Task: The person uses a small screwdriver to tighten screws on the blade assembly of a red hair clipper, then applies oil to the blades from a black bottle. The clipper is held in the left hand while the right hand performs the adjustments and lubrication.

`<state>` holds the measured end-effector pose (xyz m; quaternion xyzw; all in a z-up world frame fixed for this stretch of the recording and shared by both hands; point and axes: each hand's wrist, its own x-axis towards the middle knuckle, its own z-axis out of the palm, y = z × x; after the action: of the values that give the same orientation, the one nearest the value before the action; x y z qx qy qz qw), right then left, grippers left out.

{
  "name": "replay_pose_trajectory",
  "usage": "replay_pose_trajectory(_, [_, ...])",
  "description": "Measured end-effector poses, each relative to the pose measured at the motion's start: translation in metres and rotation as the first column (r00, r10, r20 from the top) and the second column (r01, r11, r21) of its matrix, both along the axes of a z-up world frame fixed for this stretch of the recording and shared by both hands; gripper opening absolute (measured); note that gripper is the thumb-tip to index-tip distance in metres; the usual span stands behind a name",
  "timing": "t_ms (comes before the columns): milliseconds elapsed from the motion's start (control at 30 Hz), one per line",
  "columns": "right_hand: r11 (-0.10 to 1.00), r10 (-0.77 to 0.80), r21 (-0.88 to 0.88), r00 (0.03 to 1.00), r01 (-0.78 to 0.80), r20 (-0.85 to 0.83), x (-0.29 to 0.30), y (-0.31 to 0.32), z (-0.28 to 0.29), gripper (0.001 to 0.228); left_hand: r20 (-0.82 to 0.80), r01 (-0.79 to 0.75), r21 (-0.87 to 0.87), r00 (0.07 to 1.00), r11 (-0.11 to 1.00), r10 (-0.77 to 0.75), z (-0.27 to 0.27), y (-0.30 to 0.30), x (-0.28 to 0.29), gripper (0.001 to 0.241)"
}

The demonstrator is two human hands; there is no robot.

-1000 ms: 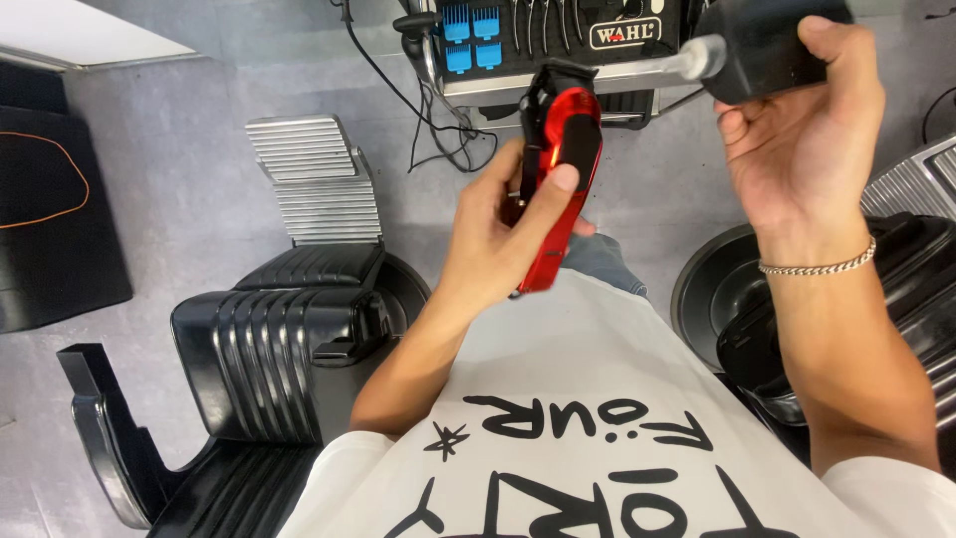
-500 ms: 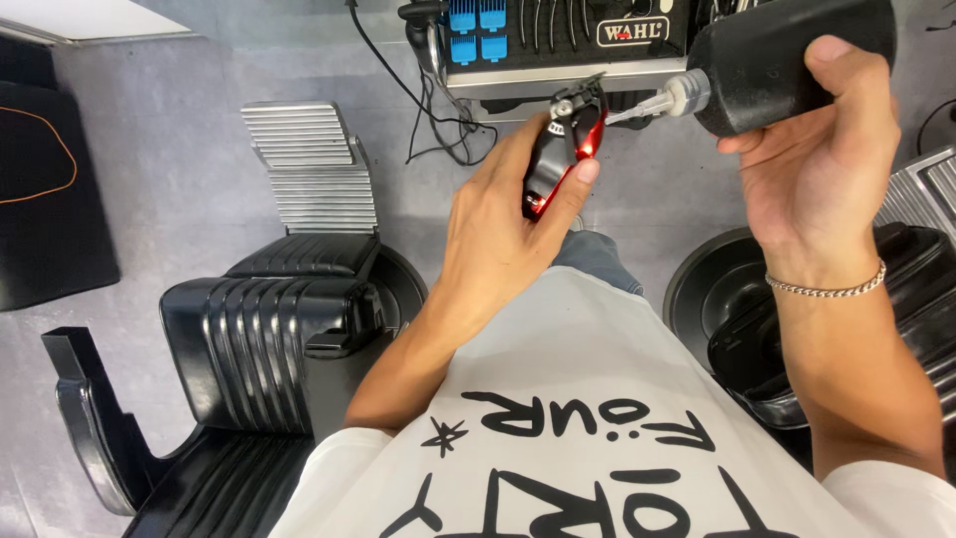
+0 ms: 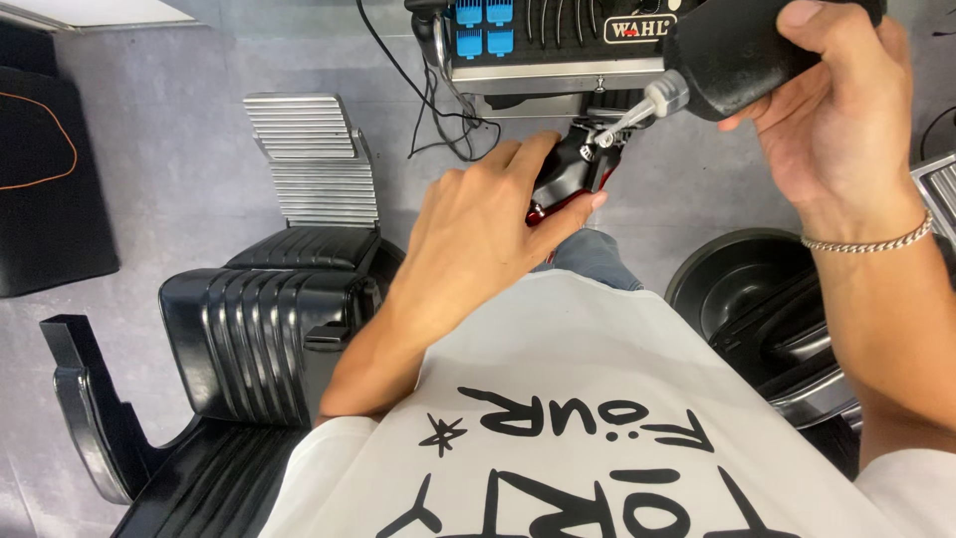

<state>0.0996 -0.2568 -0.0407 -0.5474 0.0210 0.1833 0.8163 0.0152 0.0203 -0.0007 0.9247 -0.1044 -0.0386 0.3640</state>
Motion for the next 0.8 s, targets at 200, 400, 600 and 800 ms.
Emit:
replay_pose_trajectory(200, [0.995,0.094,-0.039,0.994,-0.092,0.051,0.012,0.002,0.004,0.010,-0.041,0.099,0.068,0.995,0.993,-0.096,0.009,0.007,0.005,0.052])
replay_pose_trajectory(400, [0.987,0.147,-0.082,0.986,-0.140,0.082,0.018,0.002,0.005,0.010,-0.085,0.141,0.084,0.987,0.986,-0.134,0.013,0.009,0.006,0.048])
replay_pose_trajectory(600, [0.976,0.179,-0.143,0.977,-0.162,0.115,0.022,-0.001,0.005,0.015,-0.085,0.155,0.079,0.985,0.985,-0.148,0.014,0.009,0.006,0.048])
replay_pose_trajectory(800, [0.955,0.207,-0.250,0.962,-0.160,0.176,0.027,-0.007,0.001,0.011,-0.095,0.153,0.087,0.985,0.984,-0.145,0.014,0.009,0.006,0.048])
